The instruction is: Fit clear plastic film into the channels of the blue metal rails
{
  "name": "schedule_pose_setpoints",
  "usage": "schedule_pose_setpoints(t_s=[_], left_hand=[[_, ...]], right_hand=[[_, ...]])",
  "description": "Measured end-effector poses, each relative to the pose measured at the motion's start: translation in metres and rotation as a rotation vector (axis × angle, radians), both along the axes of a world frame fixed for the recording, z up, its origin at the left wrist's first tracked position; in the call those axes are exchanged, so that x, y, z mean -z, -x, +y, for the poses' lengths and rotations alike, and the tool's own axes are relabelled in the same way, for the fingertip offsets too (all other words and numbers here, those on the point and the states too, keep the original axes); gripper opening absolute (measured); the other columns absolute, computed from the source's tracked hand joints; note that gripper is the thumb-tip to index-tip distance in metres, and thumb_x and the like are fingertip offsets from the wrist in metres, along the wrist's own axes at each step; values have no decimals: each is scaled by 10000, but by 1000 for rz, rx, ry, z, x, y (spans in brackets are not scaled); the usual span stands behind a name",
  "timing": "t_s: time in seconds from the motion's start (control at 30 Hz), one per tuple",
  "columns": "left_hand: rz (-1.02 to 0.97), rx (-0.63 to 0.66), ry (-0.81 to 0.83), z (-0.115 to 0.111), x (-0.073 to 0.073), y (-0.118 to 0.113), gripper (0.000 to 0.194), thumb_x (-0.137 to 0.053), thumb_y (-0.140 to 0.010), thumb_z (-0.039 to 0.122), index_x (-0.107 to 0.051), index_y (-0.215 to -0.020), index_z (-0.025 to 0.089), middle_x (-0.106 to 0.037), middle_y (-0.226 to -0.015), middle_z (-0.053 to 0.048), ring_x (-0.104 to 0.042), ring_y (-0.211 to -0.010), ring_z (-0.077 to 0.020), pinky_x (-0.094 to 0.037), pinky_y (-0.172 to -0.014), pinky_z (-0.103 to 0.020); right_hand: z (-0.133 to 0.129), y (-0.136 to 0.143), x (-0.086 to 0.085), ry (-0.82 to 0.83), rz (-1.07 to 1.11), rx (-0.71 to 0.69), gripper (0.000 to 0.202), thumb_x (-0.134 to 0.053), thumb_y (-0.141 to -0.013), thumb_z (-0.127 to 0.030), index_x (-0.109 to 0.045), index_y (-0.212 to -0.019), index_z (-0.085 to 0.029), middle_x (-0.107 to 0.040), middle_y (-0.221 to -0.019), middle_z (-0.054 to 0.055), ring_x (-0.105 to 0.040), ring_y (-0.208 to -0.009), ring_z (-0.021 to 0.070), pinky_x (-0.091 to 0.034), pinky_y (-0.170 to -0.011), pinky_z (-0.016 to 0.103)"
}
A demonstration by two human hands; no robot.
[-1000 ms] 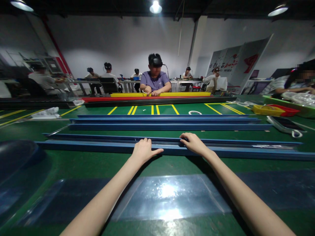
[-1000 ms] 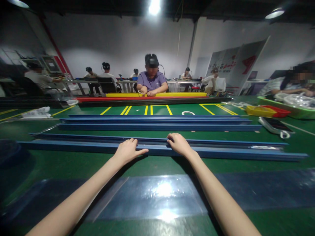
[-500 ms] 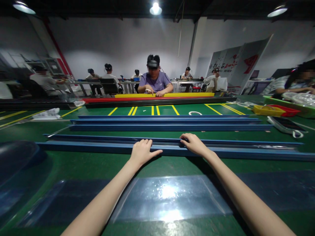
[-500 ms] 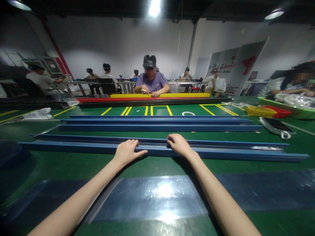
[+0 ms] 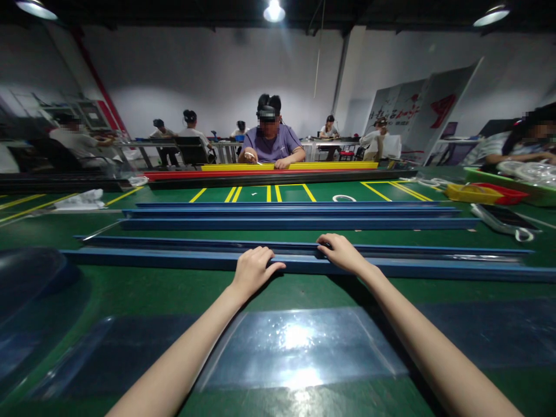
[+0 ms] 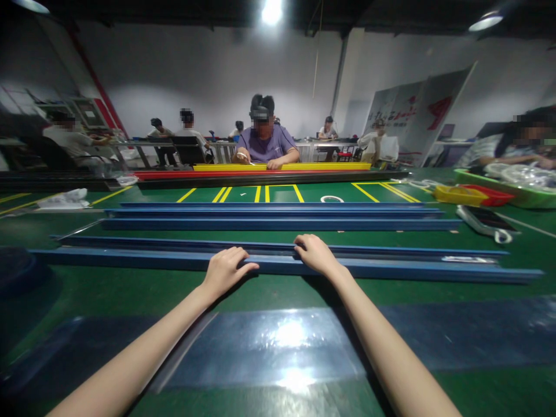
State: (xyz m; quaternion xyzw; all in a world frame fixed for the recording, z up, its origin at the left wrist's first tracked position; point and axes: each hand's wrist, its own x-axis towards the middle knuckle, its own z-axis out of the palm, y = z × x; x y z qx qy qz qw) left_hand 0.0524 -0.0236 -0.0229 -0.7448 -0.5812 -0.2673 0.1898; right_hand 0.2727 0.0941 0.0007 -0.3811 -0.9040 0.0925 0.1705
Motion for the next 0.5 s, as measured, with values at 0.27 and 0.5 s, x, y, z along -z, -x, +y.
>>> schedule_pose_setpoints(t_s=[0.27,0.5], left_hand=[[-50,-19,25,-2,-3,-3,306,-503,-788,459,-550,-692,172,-587,-674,-1,-536,-663,-138,-353,-591,-242],[-52,-22,48,-1,-4,-5,261,-515,-794,421,-552,-704,179,-593,-692,3,-540,-680,-143,-361,-600,-245]], right_hand=[[-1,1,-1,-6,-2,10,182,-462,-800,-215,-613,-881,-153,-641,-885,66,-558,-839,172,-375,-731,229],[-2,2,-1,-14,-3,18,175,-470,-798,-208,-619,-877,-162,-648,-891,60,-561,-839,166,-369,-727,220]])
